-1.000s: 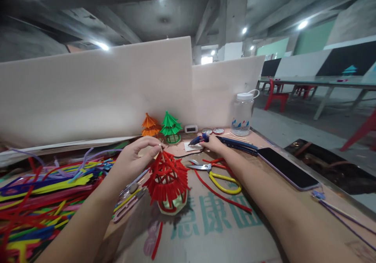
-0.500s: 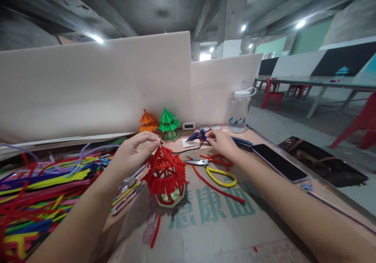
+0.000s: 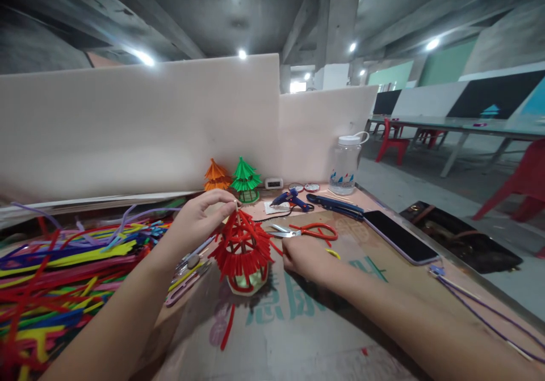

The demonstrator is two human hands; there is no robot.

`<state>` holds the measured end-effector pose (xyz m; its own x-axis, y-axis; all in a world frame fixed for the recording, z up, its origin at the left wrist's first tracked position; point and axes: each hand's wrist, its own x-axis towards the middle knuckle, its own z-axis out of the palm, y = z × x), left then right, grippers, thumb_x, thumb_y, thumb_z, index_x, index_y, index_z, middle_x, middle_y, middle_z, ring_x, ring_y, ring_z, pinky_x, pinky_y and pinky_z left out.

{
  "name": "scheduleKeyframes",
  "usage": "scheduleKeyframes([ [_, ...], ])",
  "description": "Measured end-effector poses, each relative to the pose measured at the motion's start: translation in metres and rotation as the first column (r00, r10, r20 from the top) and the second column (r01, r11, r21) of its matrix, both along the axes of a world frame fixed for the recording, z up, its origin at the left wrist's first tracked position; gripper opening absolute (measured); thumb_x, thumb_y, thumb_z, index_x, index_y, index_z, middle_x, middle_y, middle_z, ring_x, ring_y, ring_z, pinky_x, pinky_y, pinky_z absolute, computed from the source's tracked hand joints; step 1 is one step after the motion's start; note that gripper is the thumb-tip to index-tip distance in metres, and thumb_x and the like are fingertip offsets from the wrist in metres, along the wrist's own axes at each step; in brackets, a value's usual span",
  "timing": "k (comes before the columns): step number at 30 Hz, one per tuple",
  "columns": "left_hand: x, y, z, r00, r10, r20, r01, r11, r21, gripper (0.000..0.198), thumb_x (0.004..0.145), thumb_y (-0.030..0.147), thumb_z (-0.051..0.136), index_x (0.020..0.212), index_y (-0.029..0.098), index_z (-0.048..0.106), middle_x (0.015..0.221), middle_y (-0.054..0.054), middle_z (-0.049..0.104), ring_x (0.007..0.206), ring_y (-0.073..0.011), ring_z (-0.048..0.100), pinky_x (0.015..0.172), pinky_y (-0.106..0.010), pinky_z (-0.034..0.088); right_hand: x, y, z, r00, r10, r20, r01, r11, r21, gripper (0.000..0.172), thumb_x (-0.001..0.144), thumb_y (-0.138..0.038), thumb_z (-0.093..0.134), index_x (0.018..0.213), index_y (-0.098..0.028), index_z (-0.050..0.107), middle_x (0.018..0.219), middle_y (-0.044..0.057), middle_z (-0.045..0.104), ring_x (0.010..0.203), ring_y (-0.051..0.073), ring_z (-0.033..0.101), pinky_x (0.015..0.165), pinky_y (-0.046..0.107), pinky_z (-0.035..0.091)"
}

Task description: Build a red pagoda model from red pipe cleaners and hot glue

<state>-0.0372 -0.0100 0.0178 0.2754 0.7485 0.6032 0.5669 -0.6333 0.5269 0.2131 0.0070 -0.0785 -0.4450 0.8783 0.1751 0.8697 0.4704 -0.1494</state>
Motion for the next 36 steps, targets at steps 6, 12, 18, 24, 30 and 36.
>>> scheduleKeyframes([
  [6, -0.003, -0.003, 0.005, 0.998, -0.013, 0.055, 0.014, 1.000, -0.012, 0.024, 0.094, 0.039, 0.059, 0.096, 0.021, 0.074, 0.103, -0.006, 0.073, 0.100, -0.0205, 0.066, 0.092, -0.033, 0.049, 0.025, -0.009, 0.050, 0.952, 0.011, -0.307, 0.023, 0.994, 0.105, 0.012, 0.085, -0.026, 0.054, 0.073, -0.022, 0.054, 0.065, 0.000, 0.061, 0.056, 0.015, 0.052, 0.052, 0.026, 0.033],
  [12, 0.000, -0.012, 0.010, 0.954, 0.056, 0.294, -0.062, 0.998, 0.011, 0.030, 0.092, 0.046, 0.061, 0.098, 0.019, 0.073, 0.095, -0.006, 0.073, 0.087, -0.0190, 0.066, 0.076, -0.030, 0.051, 0.014, -0.041, 0.089, 0.827, 0.178, -0.534, -0.075, 0.975, 0.211, 0.012, 0.087, -0.028, 0.055, 0.077, -0.022, 0.053, 0.059, -0.004, 0.051, 0.050, 0.010, 0.044, 0.047, 0.022, 0.032],
  [18, 0.005, -0.024, 0.014, 0.902, -0.130, 0.411, 0.226, 0.955, -0.194, 0.031, 0.087, 0.046, 0.069, 0.102, 0.020, 0.073, 0.086, -0.004, 0.075, 0.077, -0.0163, 0.069, 0.067, -0.027, 0.054, -0.016, -0.062, 0.100, 0.822, 0.268, -0.503, -0.226, 0.963, 0.145, 0.009, 0.089, -0.024, 0.055, 0.080, -0.022, 0.056, 0.064, -0.004, 0.055, 0.055, 0.009, 0.047, 0.050, 0.021, 0.034],
  [24, 0.001, -0.030, 0.018, 0.893, -0.151, 0.423, 0.257, 0.944, -0.206, 0.028, 0.089, 0.047, 0.066, 0.086, 0.020, 0.072, 0.086, -0.004, 0.075, 0.078, -0.0164, 0.069, 0.066, -0.026, 0.056, -0.028, -0.059, 0.101, 0.788, 0.306, -0.535, -0.267, 0.952, 0.151, 0.008, 0.088, -0.020, 0.056, 0.080, -0.022, 0.054, 0.063, -0.005, 0.054, 0.054, 0.009, 0.045, 0.051, 0.022, 0.032],
  [30, -0.001, -0.026, 0.015, 0.878, -0.123, 0.463, 0.231, 0.955, -0.185, 0.028, 0.086, 0.046, 0.070, 0.097, 0.021, 0.073, 0.094, -0.005, 0.076, 0.077, -0.0157, 0.068, 0.067, -0.027, 0.055, -0.030, -0.060, 0.096, 0.782, 0.292, -0.551, -0.281, 0.954, 0.107, 0.011, 0.088, -0.022, 0.057, 0.078, -0.021, 0.052, 0.062, -0.005, 0.054, 0.054, 0.009, 0.044, 0.051, 0.022, 0.032],
  [36, 0.004, -0.032, 0.017, 0.910, -0.166, 0.379, 0.255, 0.946, -0.199, 0.021, 0.088, 0.040, 0.070, 0.088, 0.020, 0.074, 0.084, -0.002, 0.075, 0.075, -0.0147, 0.068, 0.068, -0.026, 0.052, -0.033, -0.060, 0.098, 0.756, 0.304, -0.580, -0.292, 0.949, 0.116, 0.018, 0.092, -0.026, 0.053, 0.076, -0.020, 0.058, 0.065, -0.002, 0.059, 0.058, 0.011, 0.051, 0.053, 0.023, 0.036],
])
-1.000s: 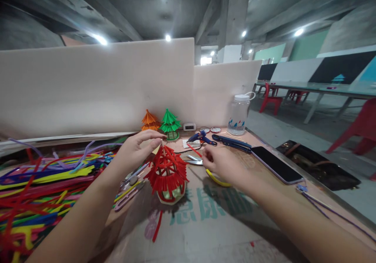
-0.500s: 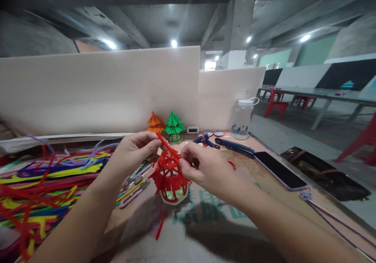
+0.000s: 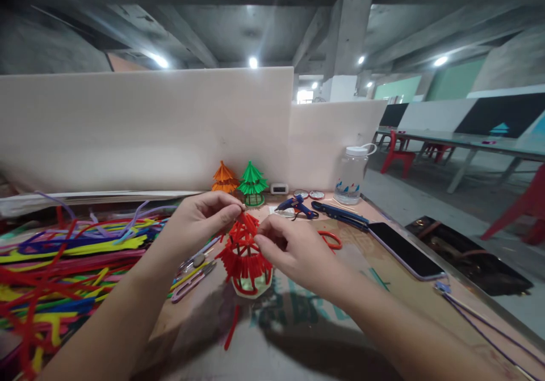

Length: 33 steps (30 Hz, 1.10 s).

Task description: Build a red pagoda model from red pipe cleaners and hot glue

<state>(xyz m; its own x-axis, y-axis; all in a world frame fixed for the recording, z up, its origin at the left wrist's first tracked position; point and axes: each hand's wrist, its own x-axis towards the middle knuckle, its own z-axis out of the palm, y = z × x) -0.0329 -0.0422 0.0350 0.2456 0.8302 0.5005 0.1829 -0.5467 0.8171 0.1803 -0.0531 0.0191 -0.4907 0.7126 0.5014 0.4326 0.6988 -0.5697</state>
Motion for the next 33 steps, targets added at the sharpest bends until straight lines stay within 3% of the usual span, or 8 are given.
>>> scheduleKeyframes([
  [9, 0.003, 0.000, 0.002, 0.998, -0.052, 0.037, 0.053, 0.998, -0.026, 0.022, 0.088, 0.041, 0.069, 0.087, 0.019, 0.073, 0.081, -0.002, 0.073, 0.067, -0.0119, 0.064, 0.064, -0.024, 0.051, -0.014, 0.000, 0.016, 0.997, 0.045, -0.056, -0.044, 0.999, 0.005, 0.022, 0.092, -0.027, 0.055, 0.073, -0.020, 0.062, 0.068, -0.001, 0.062, 0.063, 0.012, 0.056, 0.058, 0.024, 0.040],
  [13, 0.002, 0.002, 0.001, 0.998, -0.051, 0.045, 0.052, 0.998, -0.021, 0.028, 0.089, 0.046, 0.067, 0.089, 0.018, 0.072, 0.079, -0.003, 0.073, 0.068, -0.0133, 0.064, 0.065, -0.025, 0.052, -0.014, 0.007, 0.012, 0.961, 0.104, -0.255, -0.169, 0.953, -0.250, 0.023, 0.090, -0.034, 0.057, 0.073, -0.020, 0.054, 0.059, -0.004, 0.053, 0.050, 0.009, 0.046, 0.048, 0.022, 0.033],
  [15, 0.001, 0.005, -0.001, 0.999, 0.022, 0.042, -0.023, 0.999, 0.026, 0.030, 0.091, 0.048, 0.064, 0.093, 0.018, 0.071, 0.081, -0.003, 0.073, 0.073, -0.0146, 0.066, 0.068, -0.026, 0.052, -0.011, 0.012, 0.010, 0.918, 0.122, -0.378, -0.276, 0.879, -0.388, 0.029, 0.092, -0.044, 0.056, 0.075, -0.021, 0.049, 0.053, -0.007, 0.049, 0.042, 0.008, 0.039, 0.042, 0.022, 0.028],
  [17, -0.001, 0.009, -0.002, 0.989, 0.144, 0.025, -0.145, 0.984, 0.101, 0.031, 0.092, 0.048, 0.062, 0.097, 0.019, 0.071, 0.085, -0.004, 0.073, 0.078, -0.0159, 0.067, 0.072, -0.026, 0.052, -0.007, 0.016, 0.009, 0.914, 0.086, -0.396, -0.264, 0.867, -0.422, 0.030, 0.092, -0.047, 0.055, 0.077, -0.022, 0.048, 0.052, -0.008, 0.047, 0.041, 0.008, 0.038, 0.041, 0.022, 0.026],
  [19, -0.002, 0.014, -0.003, 0.969, 0.244, -0.029, -0.235, 0.955, 0.182, 0.029, 0.092, 0.044, 0.063, 0.101, 0.019, 0.072, 0.093, -0.005, 0.073, 0.085, -0.0173, 0.067, 0.076, -0.027, 0.051, -0.004, 0.017, 0.009, 0.952, 0.033, -0.303, -0.140, 0.930, -0.339, 0.026, 0.092, -0.041, 0.057, 0.077, -0.021, 0.052, 0.057, -0.006, 0.050, 0.046, 0.008, 0.041, 0.045, 0.022, 0.029],
  [22, -0.004, 0.022, -0.006, 0.945, 0.286, -0.158, -0.238, 0.934, 0.266, 0.024, 0.093, 0.038, 0.062, 0.100, 0.019, 0.074, 0.098, -0.005, 0.072, 0.091, -0.0182, 0.066, 0.079, -0.028, 0.050, -0.001, 0.014, 0.008, 0.997, 0.003, -0.083, -0.016, 0.987, -0.160, 0.023, 0.094, -0.032, 0.054, 0.075, -0.019, 0.056, 0.065, -0.003, 0.054, 0.056, 0.009, 0.045, 0.051, 0.022, 0.032],
  [26, -0.005, 0.028, -0.011, 0.932, 0.275, -0.235, -0.205, 0.937, 0.282, 0.021, 0.093, 0.037, 0.062, 0.098, 0.020, 0.074, 0.096, -0.004, 0.070, 0.090, -0.0176, 0.066, 0.077, -0.028, 0.049, 0.000, 0.009, 0.002, 0.990, -0.065, 0.123, 0.069, 0.997, -0.025, 0.029, 0.096, -0.029, 0.051, 0.069, -0.019, 0.052, 0.062, -0.003, 0.053, 0.056, 0.009, 0.043, 0.052, 0.024, 0.029],
  [33, -0.003, 0.029, -0.015, 0.934, 0.252, -0.252, -0.192, 0.951, 0.241, 0.018, 0.092, 0.034, 0.063, 0.087, 0.019, 0.072, 0.084, 0.000, 0.070, 0.078, -0.0147, 0.063, 0.071, -0.025, 0.047, -0.003, 0.013, -0.007, 0.973, -0.091, 0.213, 0.088, 0.996, 0.025, 0.026, 0.097, -0.030, 0.048, 0.074, -0.020, 0.055, 0.066, -0.003, 0.059, 0.058, 0.010, 0.048, 0.055, 0.025, 0.029],
])
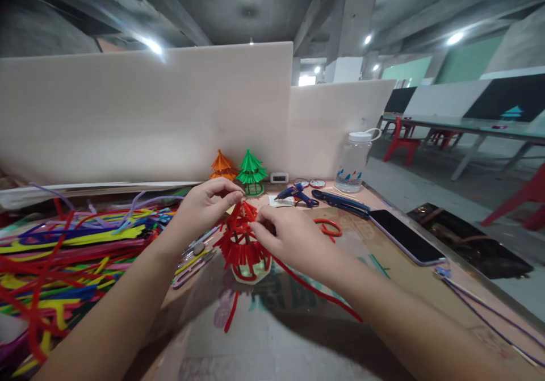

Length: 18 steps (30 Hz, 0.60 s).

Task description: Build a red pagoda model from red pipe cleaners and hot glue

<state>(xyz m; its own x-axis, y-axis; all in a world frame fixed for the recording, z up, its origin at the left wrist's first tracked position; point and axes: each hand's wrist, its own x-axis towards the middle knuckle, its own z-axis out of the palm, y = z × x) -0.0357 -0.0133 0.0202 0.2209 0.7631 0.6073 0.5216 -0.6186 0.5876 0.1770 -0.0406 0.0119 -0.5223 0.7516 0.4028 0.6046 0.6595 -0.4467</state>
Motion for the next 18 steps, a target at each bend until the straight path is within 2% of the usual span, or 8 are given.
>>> scheduleKeyframes([
  [4, 0.005, 0.001, -0.002, 0.999, 0.015, 0.032, -0.016, 0.999, 0.042, 0.016, 0.092, 0.032, 0.063, 0.086, 0.019, 0.071, 0.081, 0.001, 0.069, 0.076, -0.0133, 0.062, 0.070, -0.024, 0.046, -0.001, 0.000, 0.001, 1.000, -0.007, 0.002, 0.006, 1.000, 0.018, 0.025, 0.095, -0.030, 0.049, 0.073, -0.019, 0.055, 0.066, -0.002, 0.060, 0.057, 0.010, 0.048, 0.055, 0.026, 0.027],
  [9, 0.009, 0.000, -0.004, 0.997, -0.011, 0.072, 0.011, 1.000, -0.005, 0.016, 0.091, 0.032, 0.063, 0.087, 0.019, 0.071, 0.079, 0.001, 0.069, 0.071, -0.0126, 0.061, 0.064, -0.023, 0.045, 0.000, 0.002, 0.001, 0.999, -0.033, -0.024, 0.033, 0.999, 0.033, 0.025, 0.093, -0.029, 0.051, 0.071, -0.019, 0.054, 0.063, -0.002, 0.057, 0.056, 0.010, 0.046, 0.054, 0.026, 0.026],
  [14, 0.010, -0.001, -0.003, 0.999, 0.006, 0.047, -0.006, 1.000, 0.007, 0.015, 0.091, 0.032, 0.064, 0.086, 0.020, 0.071, 0.078, 0.002, 0.069, 0.073, -0.0131, 0.062, 0.068, -0.024, 0.045, -0.002, 0.007, 0.001, 0.995, -0.002, -0.097, 0.002, 1.000, 0.001, 0.027, 0.091, -0.024, 0.051, 0.065, -0.020, 0.046, 0.060, -0.004, 0.050, 0.055, 0.009, 0.042, 0.053, 0.025, 0.027],
  [18, 0.011, -0.006, -0.001, 1.000, 0.004, 0.021, -0.005, 1.000, 0.028, 0.014, 0.091, 0.031, 0.065, 0.086, 0.020, 0.072, 0.079, 0.001, 0.069, 0.075, -0.0135, 0.061, 0.070, -0.025, 0.045, -0.003, 0.008, 0.001, 0.994, 0.048, -0.099, -0.054, 0.997, -0.054, 0.025, 0.090, -0.024, 0.050, 0.066, -0.020, 0.046, 0.060, -0.005, 0.049, 0.056, 0.009, 0.043, 0.053, 0.024, 0.029],
])
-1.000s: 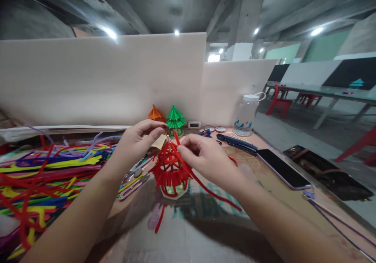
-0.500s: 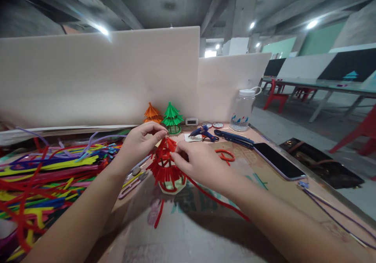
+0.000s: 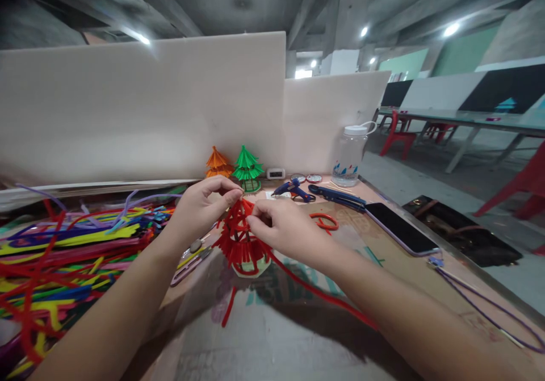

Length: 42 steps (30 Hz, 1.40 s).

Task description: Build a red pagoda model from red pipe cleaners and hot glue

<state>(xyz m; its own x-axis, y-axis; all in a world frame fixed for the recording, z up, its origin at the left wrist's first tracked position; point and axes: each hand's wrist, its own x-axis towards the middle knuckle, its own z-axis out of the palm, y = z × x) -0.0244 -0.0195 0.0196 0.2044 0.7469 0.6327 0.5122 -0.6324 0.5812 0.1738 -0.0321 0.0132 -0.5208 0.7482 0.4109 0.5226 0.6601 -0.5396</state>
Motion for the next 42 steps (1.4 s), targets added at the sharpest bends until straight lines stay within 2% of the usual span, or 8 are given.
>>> scheduleKeyframes([
  [16, 0.001, -0.007, 0.005, 0.999, -0.019, -0.036, 0.018, 1.000, -0.003, 0.016, 0.091, 0.032, 0.064, 0.085, 0.020, 0.072, 0.084, -0.002, 0.070, 0.079, -0.0168, 0.063, 0.074, -0.029, 0.047, 0.000, 0.000, -0.003, 0.998, 0.005, 0.067, -0.002, 0.999, -0.048, 0.026, 0.091, -0.023, 0.049, 0.066, -0.020, 0.044, 0.060, -0.004, 0.047, 0.056, 0.010, 0.041, 0.054, 0.026, 0.027],
  [32, 0.003, -0.007, 0.006, 1.000, -0.017, -0.020, 0.016, 0.999, -0.044, 0.015, 0.089, 0.031, 0.064, 0.084, 0.019, 0.071, 0.081, -0.001, 0.070, 0.078, -0.0162, 0.063, 0.071, -0.027, 0.047, 0.000, 0.000, -0.006, 0.998, 0.010, 0.067, -0.007, 0.999, -0.052, 0.025, 0.092, -0.024, 0.051, 0.068, -0.019, 0.046, 0.061, -0.004, 0.049, 0.057, 0.010, 0.042, 0.055, 0.026, 0.027],
  [38, -0.002, -0.002, 0.004, 0.999, 0.007, -0.039, -0.008, 0.999, -0.031, 0.018, 0.091, 0.035, 0.063, 0.087, 0.020, 0.072, 0.083, -0.001, 0.071, 0.080, -0.0165, 0.063, 0.073, -0.027, 0.048, 0.002, -0.007, 0.003, 0.989, -0.091, 0.117, 0.085, 0.995, 0.061, 0.031, 0.095, -0.037, 0.055, 0.071, -0.019, 0.054, 0.067, -0.002, 0.059, 0.060, 0.011, 0.048, 0.058, 0.027, 0.028],
  [40, -0.004, 0.001, 0.002, 0.999, 0.016, -0.029, -0.017, 0.999, -0.045, 0.020, 0.091, 0.038, 0.062, 0.087, 0.020, 0.072, 0.083, -0.001, 0.071, 0.078, -0.0163, 0.064, 0.072, -0.027, 0.048, 0.005, -0.006, 0.009, 0.981, -0.122, 0.154, 0.114, 0.992, 0.058, 0.035, 0.097, -0.041, 0.053, 0.069, -0.019, 0.055, 0.067, -0.001, 0.060, 0.060, 0.012, 0.048, 0.057, 0.027, 0.027],
  [42, -0.006, 0.003, 0.001, 1.000, 0.018, -0.013, -0.019, 0.998, -0.061, 0.023, 0.091, 0.040, 0.062, 0.087, 0.020, 0.071, 0.082, -0.001, 0.071, 0.076, -0.0161, 0.064, 0.072, -0.027, 0.049, 0.008, -0.005, 0.013, 0.976, -0.100, 0.195, 0.101, 0.995, 0.006, 0.038, 0.098, -0.042, 0.051, 0.070, -0.018, 0.058, 0.067, 0.000, 0.062, 0.059, 0.012, 0.049, 0.055, 0.028, 0.026],
])
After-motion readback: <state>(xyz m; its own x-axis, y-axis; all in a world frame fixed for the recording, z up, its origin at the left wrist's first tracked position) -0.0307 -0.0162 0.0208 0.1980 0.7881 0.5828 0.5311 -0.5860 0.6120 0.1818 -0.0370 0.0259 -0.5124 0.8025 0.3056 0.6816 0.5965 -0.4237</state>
